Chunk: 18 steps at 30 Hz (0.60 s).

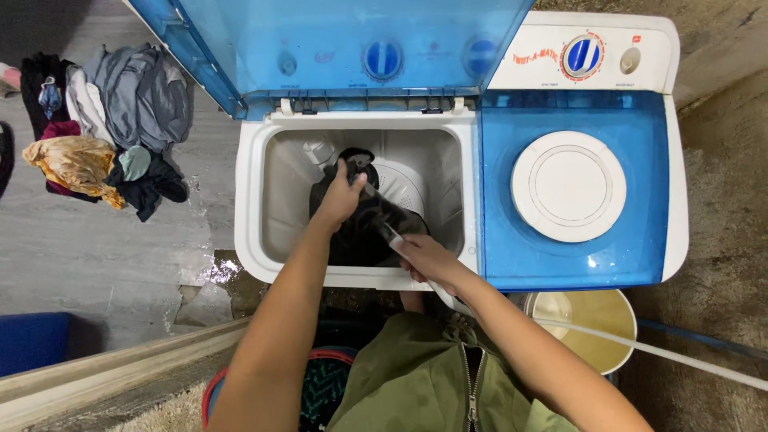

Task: The person washes clothes in a twin-tub washing machine and then hangs a large basin on a wall hook.

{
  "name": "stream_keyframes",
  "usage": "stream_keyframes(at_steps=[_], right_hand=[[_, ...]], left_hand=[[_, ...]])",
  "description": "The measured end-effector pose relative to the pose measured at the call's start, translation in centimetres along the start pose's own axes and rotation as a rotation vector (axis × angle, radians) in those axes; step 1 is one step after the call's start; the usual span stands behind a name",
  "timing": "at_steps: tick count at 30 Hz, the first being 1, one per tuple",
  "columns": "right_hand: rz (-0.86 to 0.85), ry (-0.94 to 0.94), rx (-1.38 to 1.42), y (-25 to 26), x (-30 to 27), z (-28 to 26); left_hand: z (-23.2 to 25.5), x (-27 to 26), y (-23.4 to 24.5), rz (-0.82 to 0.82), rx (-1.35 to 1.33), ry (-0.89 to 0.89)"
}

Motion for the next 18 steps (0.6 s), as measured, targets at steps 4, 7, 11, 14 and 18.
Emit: stream_keyframes(at_steps=[4, 7, 11, 14, 18], right_hand=[[-0.072, 0.006, -0.005, -1.6, -0.7, -1.6], [0.021, 0.024, -0.030, -1.1, -0.8, -2.3], [0.050, 0.014, -0.036, -0.2, -0.1, -1.0], [0.090, -0.002, -0.011, 0.4, -0.1, -0.4], [0.123, 0.033, 0.050, 1.4, 0.2, 0.0]], left_hand=[[-2.3, -1.8, -1.9, -0.030, -0.051, 0.170], [-2.7, -3.2, -4.5, -0.143, -0.064, 0.204], [-1.2, -4.3, -6.0, -0.195, 0.024, 0.146], [-0.3, -4.4, -5.9, -0.226, 0.067, 0.105], [1.8, -5.1, -5.5, -0.293, 0.022, 0.065]])
Point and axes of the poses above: each hand's wrist, its own x-axis towards the middle knuckle, its own y-axis out of the back of the hand, z = x × y, the point moved 10 cm from there along x, towards the middle knuckle, and after that the axes turned 10 degrees about y, right-handed, at the moved point
